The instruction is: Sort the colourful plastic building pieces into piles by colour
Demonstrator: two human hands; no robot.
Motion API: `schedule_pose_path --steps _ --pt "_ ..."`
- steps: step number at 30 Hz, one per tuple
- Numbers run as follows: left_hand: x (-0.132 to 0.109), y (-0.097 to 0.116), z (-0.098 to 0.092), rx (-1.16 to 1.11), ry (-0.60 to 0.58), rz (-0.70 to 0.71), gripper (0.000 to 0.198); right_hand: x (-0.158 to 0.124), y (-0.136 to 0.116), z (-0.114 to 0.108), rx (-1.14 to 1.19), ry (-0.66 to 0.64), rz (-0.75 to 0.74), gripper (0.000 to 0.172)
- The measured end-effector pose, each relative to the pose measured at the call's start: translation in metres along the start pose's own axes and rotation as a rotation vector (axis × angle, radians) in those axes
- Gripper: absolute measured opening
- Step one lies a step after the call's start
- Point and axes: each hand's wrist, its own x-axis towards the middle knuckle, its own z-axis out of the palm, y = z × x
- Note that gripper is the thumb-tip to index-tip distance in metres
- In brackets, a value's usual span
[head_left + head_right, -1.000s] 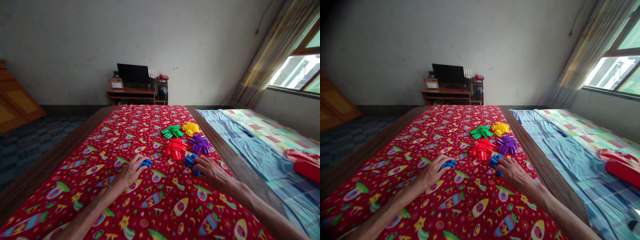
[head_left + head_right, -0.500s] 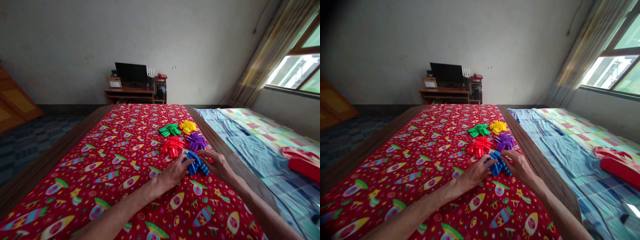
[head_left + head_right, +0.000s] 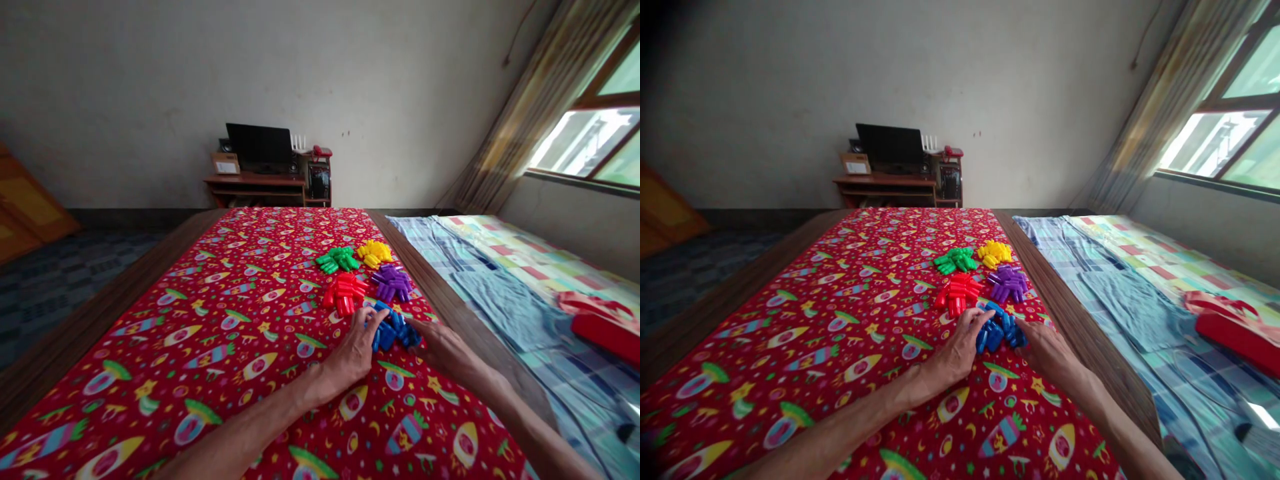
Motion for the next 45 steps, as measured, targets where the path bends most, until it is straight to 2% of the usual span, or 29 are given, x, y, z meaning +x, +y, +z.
schedule_pose_path --steps 3,9,11,14,16,20,24,28,31,33,35,36,38,40,42,44,45 --pt "-0.004 -0.004 0.001 -0.010 0.020 0.014 0.088 -0.001 -0.004 0.003 0.120 0.084 -0.016 0.037" --pt "-0.004 -0.011 0.006 0.026 -0.001 0.138 0.085 0.013 -0.019 0.007 0.315 0.131 0.007 0.023" --pt "0.000 -0.007 0.007 0.046 0.011 0.132 0.074 0.015 -0.021 0.007 0.319 0.180 0.025 0.022" --pt "0.010 0.003 0.006 0.113 0.020 0.050 0.054 0.017 -0.014 0.010 0.281 0.287 0.047 0.025" --pt "0.018 0.009 0.005 0.176 0.008 0.015 0.048 0.018 -0.009 0.016 0.257 0.346 0.049 0.030" --pt "0.030 0.013 0.002 0.235 -0.028 0.014 0.040 0.021 -0.013 0.037 0.275 0.311 0.064 0.034" --pt "0.029 0.013 -0.002 0.164 -0.029 0.042 0.033 0.020 -0.026 0.047 0.355 0.234 0.073 0.035" --pt "0.021 0.010 0.000 0.139 -0.009 0.066 0.034 0.023 -0.031 0.039 0.376 0.240 0.063 0.035" --pt "0.018 0.011 -0.003 0.180 0.031 0.078 0.037 0.034 -0.032 0.021 0.358 0.295 0.089 0.032" --pt "0.017 0.012 -0.016 0.194 0.054 0.108 0.039 0.044 -0.038 0.005 0.364 0.344 0.101 0.029" --pt "0.013 0.010 -0.040 0.205 0.065 0.139 0.040 0.053 -0.052 -0.010 0.414 0.367 0.069 0.026" --pt "0.010 0.007 -0.055 0.217 0.077 0.140 0.040 0.056 -0.063 -0.016 0.454 0.359 0.036 0.025" --pt "-0.002 -0.005 -0.088 0.265 0.146 0.084 0.039 0.059 -0.091 -0.020 0.543 0.264 -0.073 0.024" --pt "-0.020 -0.025 -0.121 0.343 0.265 -0.026 0.038 0.062 -0.126 -0.011 0.593 0.080 -0.243 0.023" --pt "-0.043 -0.050 -0.151 0.425 0.363 -0.147 0.038 0.070 -0.164 0.009 0.565 -0.109 -0.472 0.019" --pt "-0.066 -0.076 -0.176 0.490 0.400 -0.260 0.038 0.087 -0.200 0.035 0.502 -0.188 -0.675 0.010" --pt "-0.076 -0.088 -0.185 0.513 0.399 -0.303 0.037 0.099 -0.215 0.049 0.474 -0.169 -0.682 0.011"
